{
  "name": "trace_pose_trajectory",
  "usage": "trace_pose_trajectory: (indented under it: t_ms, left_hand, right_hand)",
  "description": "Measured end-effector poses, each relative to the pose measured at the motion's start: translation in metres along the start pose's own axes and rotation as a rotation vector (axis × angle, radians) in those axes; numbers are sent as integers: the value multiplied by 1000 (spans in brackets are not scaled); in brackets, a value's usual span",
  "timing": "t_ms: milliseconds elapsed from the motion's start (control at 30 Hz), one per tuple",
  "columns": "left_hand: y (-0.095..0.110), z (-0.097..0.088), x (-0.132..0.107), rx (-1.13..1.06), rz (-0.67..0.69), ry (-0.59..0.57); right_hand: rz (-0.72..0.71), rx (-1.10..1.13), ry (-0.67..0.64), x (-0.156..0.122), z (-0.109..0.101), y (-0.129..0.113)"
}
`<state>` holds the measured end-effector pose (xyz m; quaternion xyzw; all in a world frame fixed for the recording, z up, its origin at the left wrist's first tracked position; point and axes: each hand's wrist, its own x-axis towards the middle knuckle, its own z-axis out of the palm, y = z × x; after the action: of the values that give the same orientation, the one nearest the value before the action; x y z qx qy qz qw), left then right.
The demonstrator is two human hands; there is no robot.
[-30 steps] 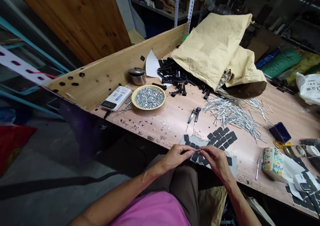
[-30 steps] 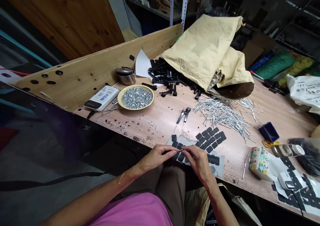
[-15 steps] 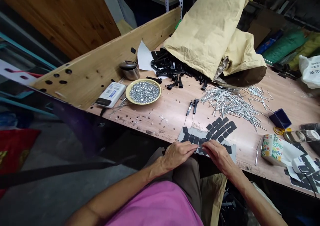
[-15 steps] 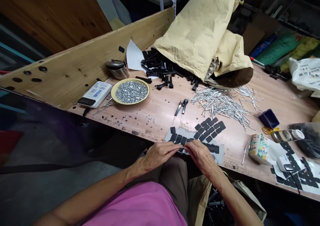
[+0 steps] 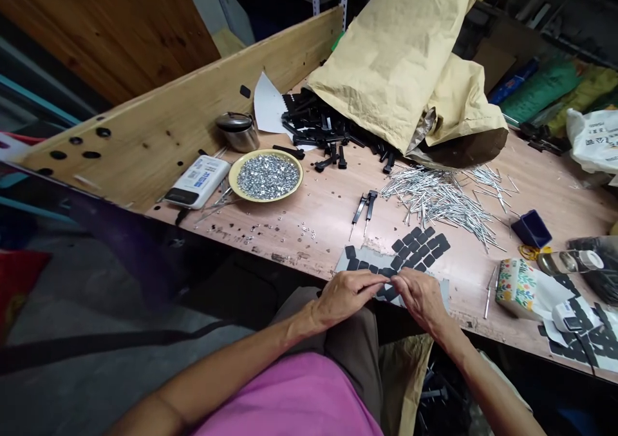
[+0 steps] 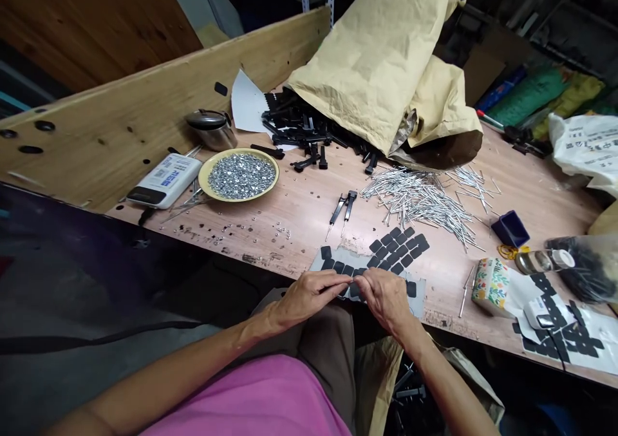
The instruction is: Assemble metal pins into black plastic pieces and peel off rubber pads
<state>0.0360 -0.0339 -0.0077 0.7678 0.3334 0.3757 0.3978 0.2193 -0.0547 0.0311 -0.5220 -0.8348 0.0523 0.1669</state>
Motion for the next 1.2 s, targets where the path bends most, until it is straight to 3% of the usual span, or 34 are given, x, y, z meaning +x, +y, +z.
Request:
trace_pose_trajectory:
  t_ms: [100, 167, 233, 400, 500, 600, 700, 800, 900, 967, 1033, 1133, 1200]
  left_hand:
    - [2, 3, 8, -183, -180, 24]
    - [4, 4, 12, -252, -259, 15]
    - [4, 4, 13, -274, -281, 5]
    - [6, 6, 7, -222, -244, 14]
    - [9, 10, 9, -364, -371, 50]
    - [11, 17, 18, -752, -610, 88]
    - [13, 29, 26, -1086, -736, 170]
    - [16, 43, 27, -1149, -741, 247]
    - [16, 53, 26, -1060, -736, 278]
    - [12, 57, 27, -975, -704, 283]
    - [4, 59, 27, -875, -656, 253]
    - [-12, 57, 25, -714, -641, 191]
    - [-26, 52, 18, -585, -619, 199]
  right_hand:
    - [153, 108, 35, 4, -9, 4]
    - [152, 211, 46, 5, -12, 5]
    - [101, 243, 42, 6, -11, 5]
    - [32, 71, 60, 8, -2, 3]
    - [171, 76, 78, 6, -3, 5]
    - [436, 280, 130, -4, -3, 4]
    - [549, 651, 148, -15, 10, -8]
    - [609, 932, 228, -22, 31, -26]
    - [732, 1031, 266, -24, 43, -34]
    - [754, 950, 252, -26, 45, -26]
    - [705, 689, 296, -29, 42, -6]
    - [644, 185, 441, -35, 33, 43]
    - [639, -99, 467, -38, 27, 83]
